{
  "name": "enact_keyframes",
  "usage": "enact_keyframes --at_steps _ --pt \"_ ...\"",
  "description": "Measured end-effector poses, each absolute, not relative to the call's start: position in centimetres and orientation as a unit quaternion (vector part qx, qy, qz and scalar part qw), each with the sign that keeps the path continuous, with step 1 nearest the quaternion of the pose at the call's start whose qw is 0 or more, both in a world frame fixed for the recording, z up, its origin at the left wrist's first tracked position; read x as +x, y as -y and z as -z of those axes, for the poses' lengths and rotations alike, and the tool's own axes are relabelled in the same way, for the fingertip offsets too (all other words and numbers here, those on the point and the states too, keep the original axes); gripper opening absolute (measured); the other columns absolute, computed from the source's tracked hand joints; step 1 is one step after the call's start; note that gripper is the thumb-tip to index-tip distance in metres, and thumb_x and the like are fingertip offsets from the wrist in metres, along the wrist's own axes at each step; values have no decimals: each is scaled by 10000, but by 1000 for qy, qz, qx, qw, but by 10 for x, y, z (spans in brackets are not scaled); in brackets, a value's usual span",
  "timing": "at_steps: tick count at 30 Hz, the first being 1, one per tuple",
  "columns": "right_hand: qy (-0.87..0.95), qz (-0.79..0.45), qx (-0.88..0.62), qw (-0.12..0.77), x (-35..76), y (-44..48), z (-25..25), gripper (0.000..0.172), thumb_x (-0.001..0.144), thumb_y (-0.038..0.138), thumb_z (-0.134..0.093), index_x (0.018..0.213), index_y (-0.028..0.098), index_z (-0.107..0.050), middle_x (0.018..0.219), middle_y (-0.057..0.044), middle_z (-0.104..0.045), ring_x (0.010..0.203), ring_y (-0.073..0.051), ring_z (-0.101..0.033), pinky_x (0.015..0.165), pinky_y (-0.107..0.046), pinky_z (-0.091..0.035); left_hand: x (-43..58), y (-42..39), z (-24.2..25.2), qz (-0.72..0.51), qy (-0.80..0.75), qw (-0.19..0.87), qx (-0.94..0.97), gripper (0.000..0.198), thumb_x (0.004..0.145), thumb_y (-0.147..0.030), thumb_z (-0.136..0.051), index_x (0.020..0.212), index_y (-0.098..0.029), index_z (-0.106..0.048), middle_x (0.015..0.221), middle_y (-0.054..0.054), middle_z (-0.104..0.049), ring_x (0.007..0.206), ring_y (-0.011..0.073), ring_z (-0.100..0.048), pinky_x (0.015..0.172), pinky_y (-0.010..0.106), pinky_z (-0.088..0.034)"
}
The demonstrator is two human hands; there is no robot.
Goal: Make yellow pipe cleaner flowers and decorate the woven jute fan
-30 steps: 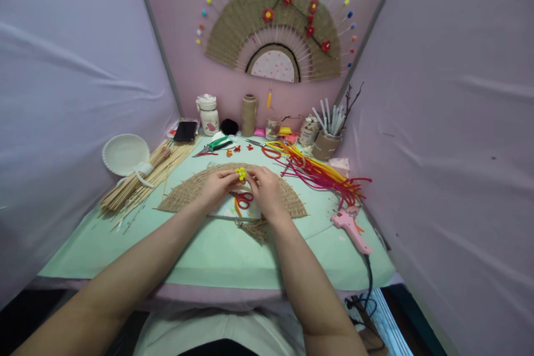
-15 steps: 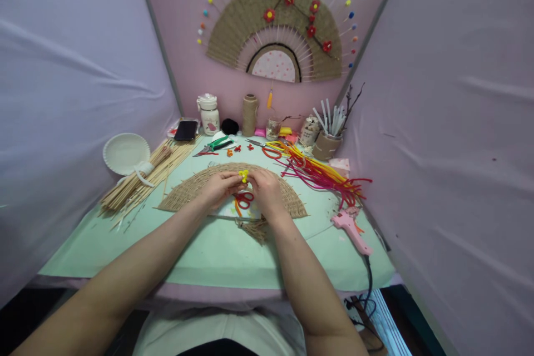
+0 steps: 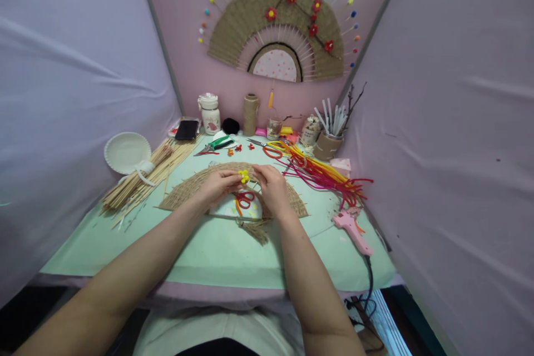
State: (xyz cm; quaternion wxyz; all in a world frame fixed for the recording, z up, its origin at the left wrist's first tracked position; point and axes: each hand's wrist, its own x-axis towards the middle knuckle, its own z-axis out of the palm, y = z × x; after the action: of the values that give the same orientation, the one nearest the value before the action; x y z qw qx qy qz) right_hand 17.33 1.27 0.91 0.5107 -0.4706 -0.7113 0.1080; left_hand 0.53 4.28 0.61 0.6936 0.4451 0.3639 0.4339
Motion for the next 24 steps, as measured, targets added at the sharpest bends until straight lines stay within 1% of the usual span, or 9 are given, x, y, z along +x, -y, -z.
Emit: enact_keyframes --at_steps 3,6,11,15,24 --pt "741 -117 -458 478 174 -13 -9 227 862 231 -491 999 221 -672 994 -69 -683 926 -192 -604 834 -340 -457 3 -41 -9 -398 -372 704 457 216 606 -248 -777 741 -106 -687 741 67 -689 675 132 -629 735 288 -523" --pt "755 -107 -459 456 172 -12 -10 202 851 221 -504 941 225 -686 921 -61 -693 864 -192 -608 793 -332 -460 3 -41 -10 -384 -380 703 463 209 622 -252 -767 755 -110 -691 756 63 -686 676 125 -626 726 277 -517" --pt "764 -68 -464 442 169 -8 -13 179 858 251 -511 902 221 -682 862 -59 -685 829 -194 -593 778 -325 -448 3 -42 -7 -411 -370 698 455 220 642 -278 -754 781 -121 -687 761 58 -683 686 125 -620 725 282 -514" --pt "772 -46 -464 433 168 -8 -12 198 874 259 -488 889 206 -678 835 -65 -679 815 -198 -578 777 -331 -437 4 -42 -6 -418 -362 700 452 220 645 -289 -752 768 -121 -683 722 50 -670 654 116 -606 684 267 -510" --pt "779 6 -470 414 168 -7 -11 196 867 220 -496 832 193 -687 776 -74 -668 780 -203 -576 741 -319 -429 4 -42 -7 -413 -372 690 463 223 635 -298 -750 759 -127 -681 725 54 -678 652 126 -604 677 279 -506"
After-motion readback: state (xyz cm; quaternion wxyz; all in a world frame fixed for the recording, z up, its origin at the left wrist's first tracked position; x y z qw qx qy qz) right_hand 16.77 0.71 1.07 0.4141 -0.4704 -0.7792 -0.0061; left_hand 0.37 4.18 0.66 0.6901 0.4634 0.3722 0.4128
